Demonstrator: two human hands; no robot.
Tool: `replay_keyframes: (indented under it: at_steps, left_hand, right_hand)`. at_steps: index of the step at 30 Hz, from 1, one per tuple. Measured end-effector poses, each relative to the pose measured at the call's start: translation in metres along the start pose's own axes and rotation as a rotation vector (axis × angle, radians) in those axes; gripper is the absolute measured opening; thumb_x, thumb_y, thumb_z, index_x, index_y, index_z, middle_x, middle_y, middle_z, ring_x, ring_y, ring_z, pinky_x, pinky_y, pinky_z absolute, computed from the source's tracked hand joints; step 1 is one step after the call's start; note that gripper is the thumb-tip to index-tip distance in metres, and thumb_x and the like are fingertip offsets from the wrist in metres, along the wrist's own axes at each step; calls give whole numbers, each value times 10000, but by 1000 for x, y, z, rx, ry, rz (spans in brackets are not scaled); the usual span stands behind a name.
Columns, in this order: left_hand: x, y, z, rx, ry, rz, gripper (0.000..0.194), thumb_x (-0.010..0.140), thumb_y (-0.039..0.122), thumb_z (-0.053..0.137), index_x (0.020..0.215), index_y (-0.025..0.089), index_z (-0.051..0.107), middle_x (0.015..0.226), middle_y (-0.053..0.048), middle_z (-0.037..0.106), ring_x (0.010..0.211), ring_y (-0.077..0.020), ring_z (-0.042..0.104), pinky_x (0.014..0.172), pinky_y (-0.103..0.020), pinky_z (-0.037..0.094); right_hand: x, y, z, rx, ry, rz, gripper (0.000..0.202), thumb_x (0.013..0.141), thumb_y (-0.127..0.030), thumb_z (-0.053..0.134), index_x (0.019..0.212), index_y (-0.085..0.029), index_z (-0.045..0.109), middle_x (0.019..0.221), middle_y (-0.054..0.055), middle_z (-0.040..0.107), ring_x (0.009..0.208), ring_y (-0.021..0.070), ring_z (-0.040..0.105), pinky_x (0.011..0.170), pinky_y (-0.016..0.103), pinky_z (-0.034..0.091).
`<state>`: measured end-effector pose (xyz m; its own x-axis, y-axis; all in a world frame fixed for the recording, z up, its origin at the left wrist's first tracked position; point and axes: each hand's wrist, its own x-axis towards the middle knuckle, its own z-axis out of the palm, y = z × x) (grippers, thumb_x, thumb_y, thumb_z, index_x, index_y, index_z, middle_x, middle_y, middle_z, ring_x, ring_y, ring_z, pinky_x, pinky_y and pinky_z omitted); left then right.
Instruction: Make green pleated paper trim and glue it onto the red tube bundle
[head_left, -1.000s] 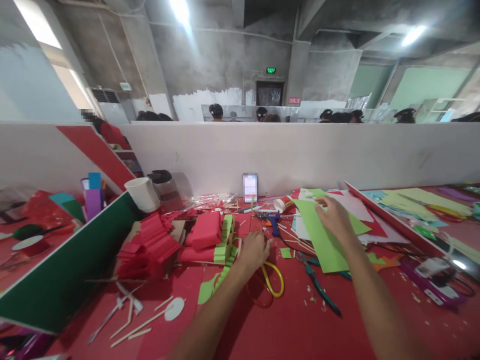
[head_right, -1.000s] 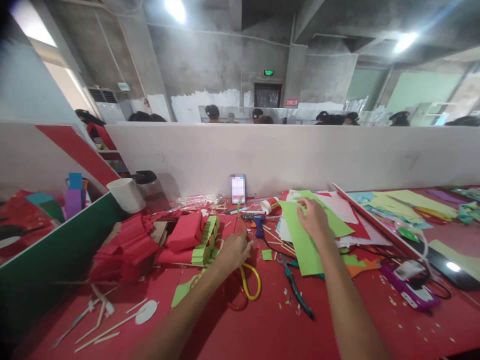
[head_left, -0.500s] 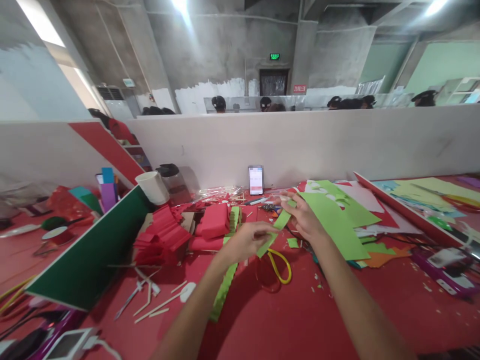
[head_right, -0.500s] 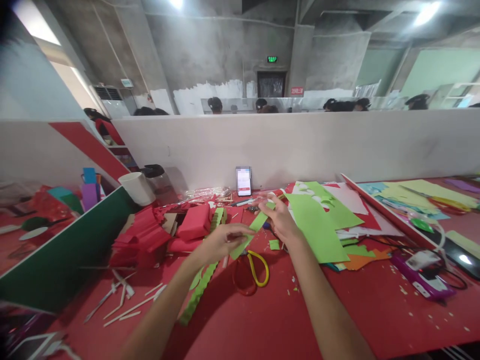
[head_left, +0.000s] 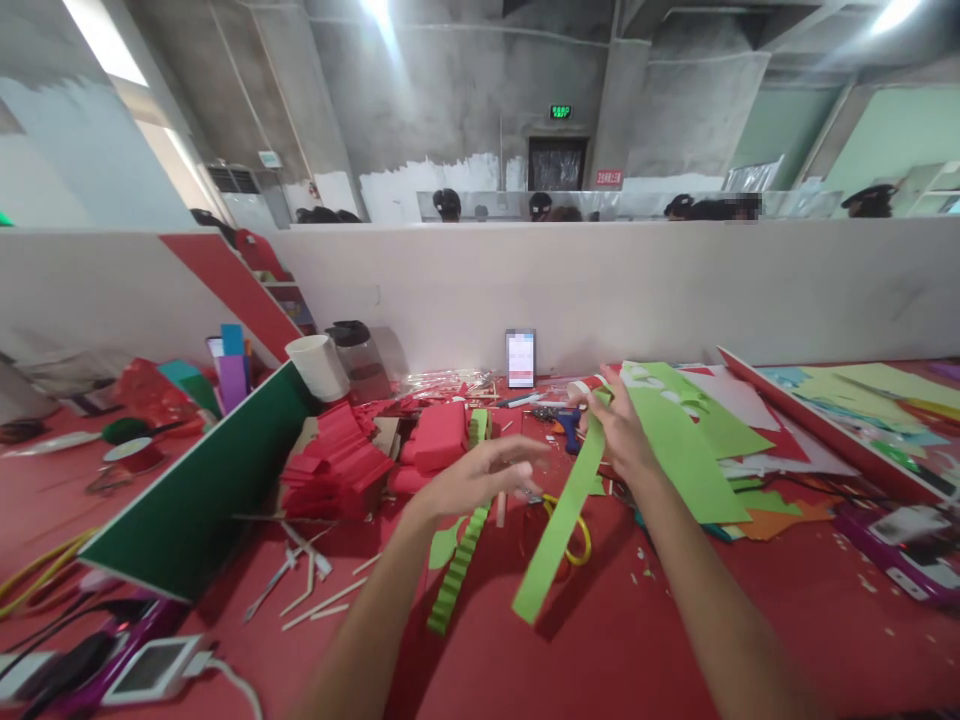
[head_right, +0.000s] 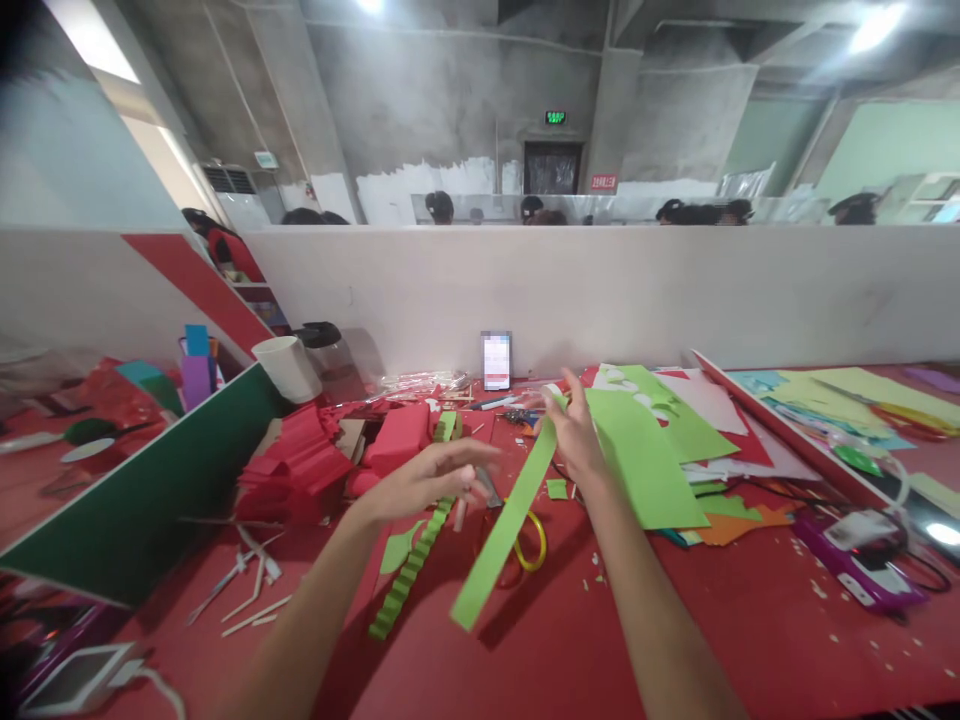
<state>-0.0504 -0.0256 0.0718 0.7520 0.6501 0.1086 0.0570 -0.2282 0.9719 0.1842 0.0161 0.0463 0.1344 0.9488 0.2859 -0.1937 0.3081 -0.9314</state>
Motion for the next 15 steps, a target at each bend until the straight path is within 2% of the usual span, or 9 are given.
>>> replay_keyframes:
  at_steps: [2, 3, 4, 6, 8, 10, 13, 15]
  left_hand:
    - [10, -9, 11, 35, 212, 22, 376, 913, 403, 486, 1224, 199, 541, 1124, -108, 612, 834, -172, 657, 698, -285, 552]
    - [15, -14, 15, 63, 280, 20, 365, 905, 402, 495, 1204, 198, 541, 1106, -96, 611, 809, -167, 659, 688, -284, 556]
    - [18, -19, 18, 96, 310, 11, 364, 899, 403, 502, 1200, 201, 532, 1094, -86, 608, 787, -165, 659, 647, -271, 556]
    - [22, -27, 23, 201, 315, -33, 388, 883, 425, 506, 1209, 214, 518, 1010, -69, 617, 708, -172, 647, 453, -220, 496]
    - [23, -34, 25, 283, 311, -61, 402, 883, 422, 492, 1229, 218, 496, 987, -65, 615, 664, -176, 638, 371, -206, 432]
    - [23, -41, 27, 358, 350, -53, 399, 885, 385, 492, 1245, 213, 480, 1011, -66, 619, 672, -173, 639, 429, -230, 464]
    - [26, -52, 29, 495, 433, 0, 341, 869, 302, 519, 1198, 212, 511, 1061, -67, 628, 764, -179, 642, 627, -273, 512]
    - [29, -60, 30, 535, 426, 14, 294, 864, 251, 514, 1155, 215, 528, 1021, -53, 648, 785, -177, 641, 677, -270, 498]
  right_hand:
    - [-10, 7, 2, -79, -138, 97, 597, 858, -371, 555, 1385, -280, 290, 832, 5, 681, 467, 107, 519, 406, 209, 388]
    - [-14, 11, 3, -137, -200, 134, 536, 870, -377, 532, 1355, -268, 331, 814, 2, 674, 477, 113, 521, 419, 216, 392]
    - [-18, 16, 3, -203, -234, 150, 468, 877, -380, 519, 1306, -253, 382, 787, -3, 663, 493, 120, 526, 444, 224, 405]
    - [-24, 25, 4, -329, -281, 160, 333, 890, -391, 493, 1179, -230, 449, 750, -15, 639, 533, 135, 540, 499, 242, 427]
    - [-28, 33, 4, -440, -308, 120, 226, 897, -397, 479, 1030, -215, 482, 752, -16, 620, 595, 148, 555, 559, 258, 439]
    - [-30, 40, 6, -512, -353, 57, 191, 883, -393, 504, 893, -202, 496, 751, -14, 597, 656, 155, 556, 610, 262, 435]
    - [-30, 47, 11, -535, -423, 3, 203, 828, -362, 580, 757, -185, 514, 702, -20, 561, 666, 150, 536, 632, 254, 417]
    - [-30, 48, 14, -523, -444, 4, 216, 811, -352, 597, 708, -172, 536, 661, -22, 554, 632, 143, 525, 619, 251, 409]
